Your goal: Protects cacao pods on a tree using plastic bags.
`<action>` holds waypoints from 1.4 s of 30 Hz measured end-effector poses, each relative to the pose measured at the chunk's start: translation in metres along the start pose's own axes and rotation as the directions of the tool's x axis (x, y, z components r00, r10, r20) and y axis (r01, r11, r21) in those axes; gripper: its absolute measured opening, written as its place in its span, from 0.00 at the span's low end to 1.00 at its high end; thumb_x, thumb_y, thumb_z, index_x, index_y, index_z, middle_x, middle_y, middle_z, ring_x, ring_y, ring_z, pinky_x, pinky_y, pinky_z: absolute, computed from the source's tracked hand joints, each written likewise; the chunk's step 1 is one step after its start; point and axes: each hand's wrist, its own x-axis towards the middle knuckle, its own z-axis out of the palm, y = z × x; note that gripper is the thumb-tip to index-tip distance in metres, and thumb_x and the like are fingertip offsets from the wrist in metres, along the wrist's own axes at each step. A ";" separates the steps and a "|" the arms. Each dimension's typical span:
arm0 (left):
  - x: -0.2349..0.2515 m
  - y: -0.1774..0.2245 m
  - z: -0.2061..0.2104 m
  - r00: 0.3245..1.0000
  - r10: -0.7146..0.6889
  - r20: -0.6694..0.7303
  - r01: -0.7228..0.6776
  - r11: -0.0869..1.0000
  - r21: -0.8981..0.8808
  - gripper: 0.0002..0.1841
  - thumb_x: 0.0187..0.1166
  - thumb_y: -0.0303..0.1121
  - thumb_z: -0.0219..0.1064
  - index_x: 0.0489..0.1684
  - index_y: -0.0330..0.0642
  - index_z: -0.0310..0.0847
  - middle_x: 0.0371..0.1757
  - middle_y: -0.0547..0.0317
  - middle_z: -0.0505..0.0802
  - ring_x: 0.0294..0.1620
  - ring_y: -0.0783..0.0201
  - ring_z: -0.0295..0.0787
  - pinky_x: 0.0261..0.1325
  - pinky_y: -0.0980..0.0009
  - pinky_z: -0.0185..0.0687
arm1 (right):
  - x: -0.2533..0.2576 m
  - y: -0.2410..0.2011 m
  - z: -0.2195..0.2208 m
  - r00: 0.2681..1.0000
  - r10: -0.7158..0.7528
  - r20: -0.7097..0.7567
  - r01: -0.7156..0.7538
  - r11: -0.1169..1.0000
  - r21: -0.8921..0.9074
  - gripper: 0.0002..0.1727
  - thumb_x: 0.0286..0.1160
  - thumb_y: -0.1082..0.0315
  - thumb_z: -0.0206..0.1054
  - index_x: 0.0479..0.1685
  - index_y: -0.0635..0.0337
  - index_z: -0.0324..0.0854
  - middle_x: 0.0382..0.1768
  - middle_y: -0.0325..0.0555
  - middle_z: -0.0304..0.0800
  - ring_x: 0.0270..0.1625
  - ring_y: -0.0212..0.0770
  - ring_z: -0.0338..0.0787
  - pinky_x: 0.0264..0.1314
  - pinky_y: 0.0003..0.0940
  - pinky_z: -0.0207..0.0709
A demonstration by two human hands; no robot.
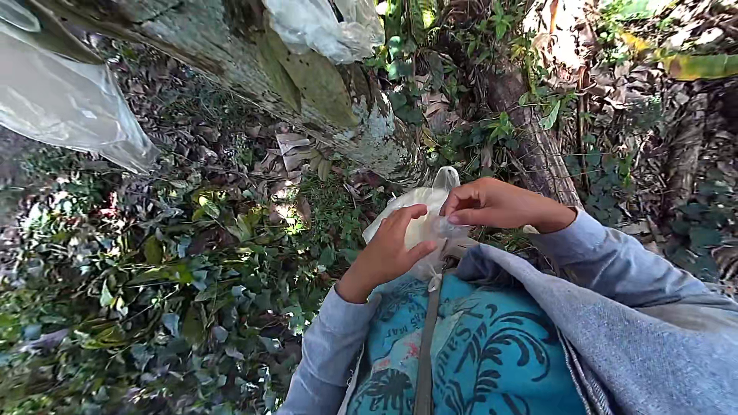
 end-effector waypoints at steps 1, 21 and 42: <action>0.003 0.004 0.002 1.000 0.005 -0.030 -0.007 0.999 -0.048 0.40 0.75 0.53 0.71 0.81 0.34 0.68 0.72 0.45 0.86 0.75 0.52 0.81 0.73 0.48 0.75 | 0.000 -0.005 -0.003 0.998 0.034 -0.047 -0.029 0.993 0.113 0.06 0.80 0.72 0.65 0.36 0.62 0.84 0.26 0.39 0.88 0.26 0.27 0.85 0.29 0.21 0.80; 0.006 0.000 0.002 0.839 -0.465 -0.281 0.203 0.748 -0.632 0.17 0.91 0.28 0.54 0.75 0.40 0.70 0.51 0.63 0.91 0.48 0.74 0.90 0.55 0.72 0.89 | 0.001 0.024 0.012 0.991 0.125 0.057 -0.131 0.984 0.121 0.23 0.63 0.76 0.78 0.61 0.68 0.82 0.55 0.55 0.89 0.47 0.43 0.90 0.46 0.38 0.86; 0.066 0.030 0.050 0.379 -0.820 0.430 0.243 0.536 0.809 0.16 0.82 0.29 0.64 0.57 0.20 0.82 0.67 0.26 0.84 0.72 0.30 0.79 0.68 0.32 0.73 | -0.029 0.042 -0.073 0.705 0.217 -0.675 0.214 0.843 0.494 0.11 0.90 0.66 0.47 0.47 0.45 0.77 0.31 0.25 0.87 0.28 0.22 0.83 0.33 0.20 0.80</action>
